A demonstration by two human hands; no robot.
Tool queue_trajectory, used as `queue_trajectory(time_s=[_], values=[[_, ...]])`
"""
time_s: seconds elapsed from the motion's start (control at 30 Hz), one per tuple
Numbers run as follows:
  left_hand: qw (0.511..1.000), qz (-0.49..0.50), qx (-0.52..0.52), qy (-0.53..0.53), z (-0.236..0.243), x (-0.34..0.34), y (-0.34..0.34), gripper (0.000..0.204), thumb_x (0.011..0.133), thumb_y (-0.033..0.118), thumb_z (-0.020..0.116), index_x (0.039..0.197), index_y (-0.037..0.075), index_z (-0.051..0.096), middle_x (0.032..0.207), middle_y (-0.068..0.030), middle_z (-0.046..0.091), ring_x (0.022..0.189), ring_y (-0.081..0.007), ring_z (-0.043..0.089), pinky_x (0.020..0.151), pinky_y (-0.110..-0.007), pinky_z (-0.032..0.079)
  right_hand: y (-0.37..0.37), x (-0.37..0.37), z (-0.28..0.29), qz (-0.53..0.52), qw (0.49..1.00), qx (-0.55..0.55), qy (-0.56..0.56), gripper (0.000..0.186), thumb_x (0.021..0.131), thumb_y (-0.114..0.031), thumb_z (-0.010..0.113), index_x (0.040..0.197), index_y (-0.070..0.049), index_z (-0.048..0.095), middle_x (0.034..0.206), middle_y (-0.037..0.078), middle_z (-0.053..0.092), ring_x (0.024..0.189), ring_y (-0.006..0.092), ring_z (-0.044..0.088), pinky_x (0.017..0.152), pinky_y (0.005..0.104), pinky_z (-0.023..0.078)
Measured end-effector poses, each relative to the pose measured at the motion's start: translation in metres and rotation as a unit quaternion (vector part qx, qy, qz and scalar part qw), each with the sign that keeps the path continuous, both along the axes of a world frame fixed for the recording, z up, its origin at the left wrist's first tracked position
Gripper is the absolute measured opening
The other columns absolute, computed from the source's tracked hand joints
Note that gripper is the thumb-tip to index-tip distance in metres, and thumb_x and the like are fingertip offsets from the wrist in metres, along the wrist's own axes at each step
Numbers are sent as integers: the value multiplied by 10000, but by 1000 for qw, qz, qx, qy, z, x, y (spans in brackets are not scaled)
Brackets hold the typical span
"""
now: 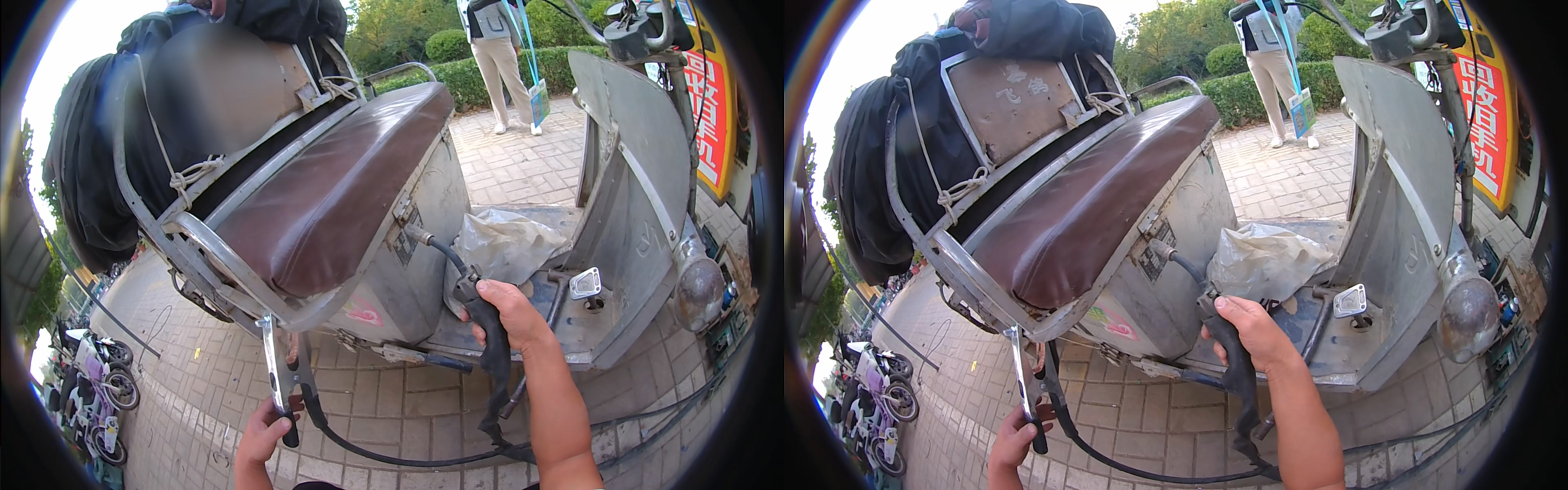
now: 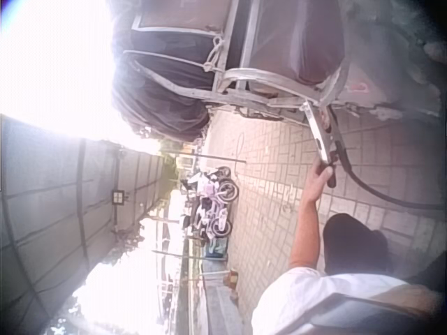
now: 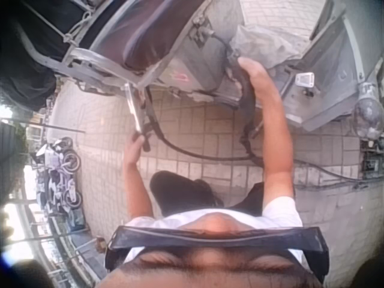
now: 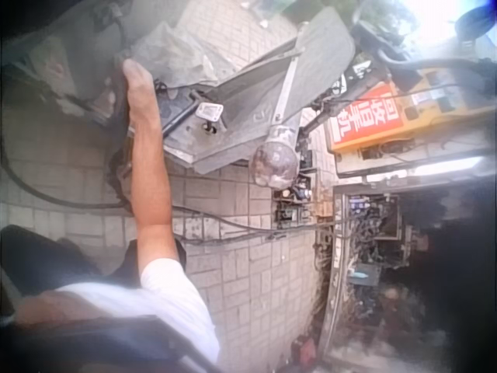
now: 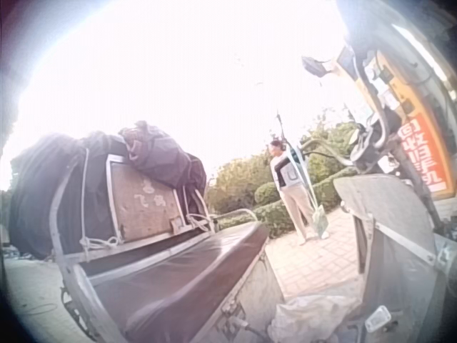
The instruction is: The person uses a hammer and a hose-like tool to work on the side panel of a three-wheeled vehicle. The person repeatedly strikes the panel and manipulates the hose tool near the vehicle's body.
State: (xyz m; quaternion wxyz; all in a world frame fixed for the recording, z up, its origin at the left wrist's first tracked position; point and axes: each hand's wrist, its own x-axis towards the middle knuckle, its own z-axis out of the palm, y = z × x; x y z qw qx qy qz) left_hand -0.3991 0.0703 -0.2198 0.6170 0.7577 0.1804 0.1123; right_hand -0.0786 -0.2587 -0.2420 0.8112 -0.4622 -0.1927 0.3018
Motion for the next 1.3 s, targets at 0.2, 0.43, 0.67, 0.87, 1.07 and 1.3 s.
queue_trajectory(time_s=[0.2, 0.43, 0.67, 0.87, 1.07, 1.3], values=[[1000, 0, 2, -3, 0, -1, -3, 749, 811, 380, 767, 1381, -24, 497, 1350, -172, 596, 1237, -298, 578, 1056, -447, 442, 1, -4, 3, 1, 1000, 1, 5, 300, 1024, -326, 529, 1022, -28, 559, 829, 126, 665, 518, 158, 585, 432, 300, 472], [1000, 12, -22, -8, -1, 3, -3, 720, 810, 319, 770, 1380, -26, 496, 1341, -167, 602, 1237, -302, 584, 1038, -439, 464, -1, -2, 0, 26, 999, 19, 11, 292, 1024, -311, 531, 1072, -23, 545, 890, 148, 682, 529, 163, 592, 435, 304, 479], [999, 15, -40, 13, -2, 7, 1, 886, 789, 367, 801, 1457, -32, 376, 1364, -203, 557, 1251, -341, 566, 1027, -468, 476, -12, -6, 2, 16, 1000, 20, 8, 302, 1023, -307, 528, 1089, -13, 544, 912, 155, 679, 543, 169, 595, 452, 313, 488], [995, -24, -91, 32, -22, 8, 9, 1087, 725, 476, 843, 1512, -29, 287, 1423, -230, 495, 1279, -361, 544, 1028, -490, 482, -29, -1, 7, -46, 998, 26, -14, 328, 1022, -325, 517, 1031, 1, 550, 899, 151, 685, 516, 172, 597, 435, 316, 494], [989, -61, -135, 19, -35, 22, 12, 1056, 733, 475, 820, 1505, -33, 308, 1418, -241, 499, 1274, -371, 550, 1028, -485, 480, -34, -2, 5, -78, 996, 17, -28, 353, 1023, -336, 504, 1037, 14, 550, 884, 162, 678, 520, 170, 594, 439, 311, 499], [995, -23, -96, 23, -19, 22, -3, 1004, 686, 444, 828, 1445, -49, 393, 1310, -224, 578, 1198, -340, 604, 1020, -452, 487, -35, 0, 5, -77, 996, 23, -32, 365, 1027, -342, 484, 1026, 18, 549, 890, 169, 675, 510, 173, 586, 437, 312, 496]])
